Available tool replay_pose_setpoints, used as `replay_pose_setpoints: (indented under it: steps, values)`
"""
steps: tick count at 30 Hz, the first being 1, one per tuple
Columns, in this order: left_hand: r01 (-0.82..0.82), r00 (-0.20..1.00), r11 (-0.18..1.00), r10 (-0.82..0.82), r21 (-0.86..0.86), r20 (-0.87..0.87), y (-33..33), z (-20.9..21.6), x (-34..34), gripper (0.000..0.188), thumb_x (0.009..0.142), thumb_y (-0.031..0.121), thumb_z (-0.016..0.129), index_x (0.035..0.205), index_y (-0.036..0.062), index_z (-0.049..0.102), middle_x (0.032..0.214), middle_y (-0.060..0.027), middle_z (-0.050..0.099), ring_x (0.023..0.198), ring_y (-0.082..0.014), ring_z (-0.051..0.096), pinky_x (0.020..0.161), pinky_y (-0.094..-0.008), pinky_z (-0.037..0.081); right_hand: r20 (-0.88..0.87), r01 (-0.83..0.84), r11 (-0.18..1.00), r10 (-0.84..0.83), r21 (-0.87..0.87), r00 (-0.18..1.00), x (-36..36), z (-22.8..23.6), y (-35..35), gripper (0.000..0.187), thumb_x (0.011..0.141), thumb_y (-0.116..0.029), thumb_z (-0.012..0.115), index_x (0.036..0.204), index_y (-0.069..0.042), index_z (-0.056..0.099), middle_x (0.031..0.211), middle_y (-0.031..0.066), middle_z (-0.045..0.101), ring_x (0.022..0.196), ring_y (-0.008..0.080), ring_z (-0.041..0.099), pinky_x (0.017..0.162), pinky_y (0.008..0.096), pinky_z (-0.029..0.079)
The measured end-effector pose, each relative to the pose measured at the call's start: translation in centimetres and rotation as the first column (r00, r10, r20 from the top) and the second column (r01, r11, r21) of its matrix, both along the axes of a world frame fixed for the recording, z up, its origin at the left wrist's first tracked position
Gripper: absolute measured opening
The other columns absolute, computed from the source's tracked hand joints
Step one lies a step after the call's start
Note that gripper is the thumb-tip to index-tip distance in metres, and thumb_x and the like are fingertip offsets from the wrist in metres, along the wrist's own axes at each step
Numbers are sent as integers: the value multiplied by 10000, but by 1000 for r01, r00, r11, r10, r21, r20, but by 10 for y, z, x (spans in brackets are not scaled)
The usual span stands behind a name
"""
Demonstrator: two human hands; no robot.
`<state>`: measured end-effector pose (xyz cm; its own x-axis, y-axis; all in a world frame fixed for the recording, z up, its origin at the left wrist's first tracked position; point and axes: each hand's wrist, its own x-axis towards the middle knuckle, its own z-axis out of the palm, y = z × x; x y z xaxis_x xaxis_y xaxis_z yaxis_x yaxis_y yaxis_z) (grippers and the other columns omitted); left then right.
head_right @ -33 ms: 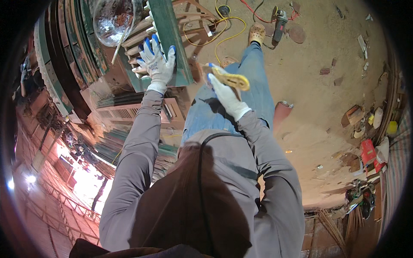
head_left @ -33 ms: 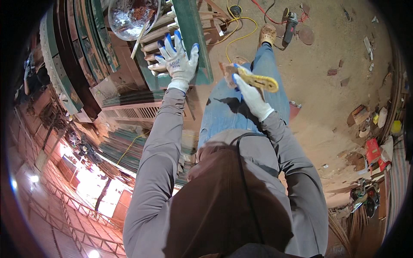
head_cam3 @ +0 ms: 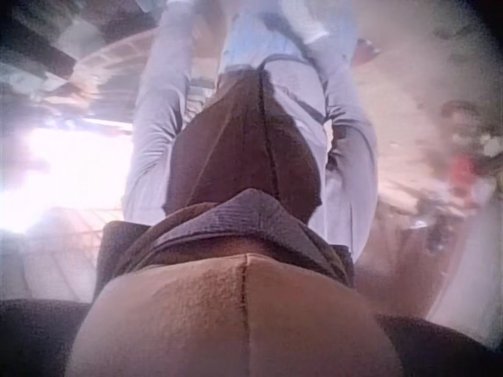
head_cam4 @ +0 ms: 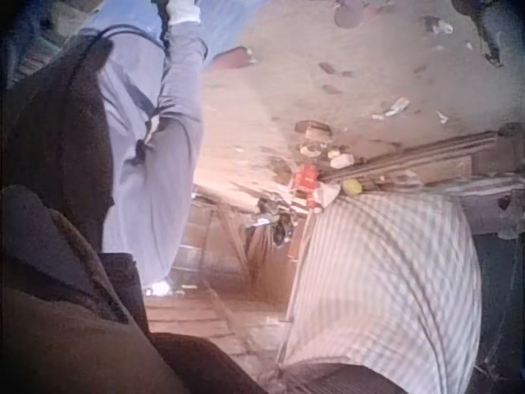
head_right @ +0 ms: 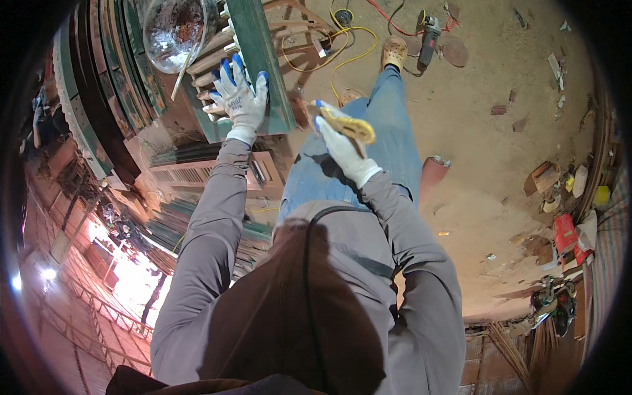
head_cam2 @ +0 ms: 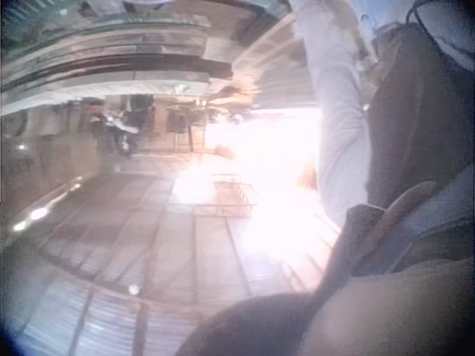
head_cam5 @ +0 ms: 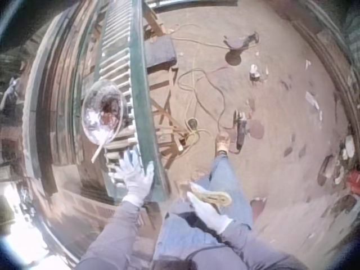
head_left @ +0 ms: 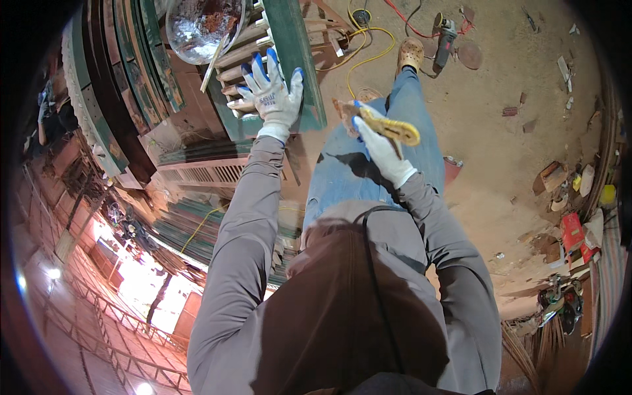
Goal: The person applies a reddish-brown wood stain to a green slatted wooden frame using a yellow-handled brush. They repeatedly dip the brush into a small bowl of stain and coat the frame's surfaces, then flip the frame to work on the other side.
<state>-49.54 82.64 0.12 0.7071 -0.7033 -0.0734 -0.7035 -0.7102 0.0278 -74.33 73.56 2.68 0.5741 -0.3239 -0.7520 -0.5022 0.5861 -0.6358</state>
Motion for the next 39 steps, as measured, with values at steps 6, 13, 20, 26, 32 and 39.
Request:
replay_pose_setpoints:
  steps: [6,13,20,26,32,39]
  values:
    - [-20,998,989,28,-147,56,-6,-18,-2,654,958,456,522,1541,191,390,1535,-187,370,1439,-478,272,1109,-733,112,217,27,636,224,-771,950,21,-15,18,410,921,-121,656,1322,-53,605,1265,135,659,1100,323,634,931,411,513]
    - [10,993,988,9,-156,118,-5,-22,1,607,966,418,529,1500,143,443,1498,-177,418,1386,-446,344,1113,-665,171,184,16,519,274,-855,944,18,-31,52,518,836,-125,685,1335,-52,568,1309,114,607,1112,330,586,909,409,530]
    - [-2,998,963,18,-268,55,-6,-26,1,612,956,419,521,1515,185,434,1501,-185,427,1429,-473,305,1121,-726,107,-125,-247,268,401,-931,908,21,-47,95,504,826,-143,668,1296,-5,553,1292,166,550,1159,364,541,908,431,533]
    - [6,998,964,11,-264,62,-5,-26,1,617,966,448,506,1520,188,423,1509,-182,411,1421,-470,316,1127,-718,115,-239,-377,286,419,-881,876,4,-46,98,539,829,-123,602,1352,-18,523,1303,128,544,1134,301,534,941,375,510]
    - [2,998,961,16,-276,63,-6,-23,-1,606,974,438,505,1523,195,418,1501,-178,423,1413,-454,335,1134,-710,115,-155,-274,404,303,-873,940,-14,-19,58,613,814,-152,652,1394,-24,498,1301,118,559,1119,325,539,909,396,503]
    - [-10,998,956,30,-295,62,0,-28,1,593,971,416,513,1519,210,427,1525,-160,418,1420,-441,340,1137,-708,123,17,-269,673,385,-690,923,-4,5,17,839,814,-159,633,1569,-84,274,978,200,694,816,378,673,717,479,525]
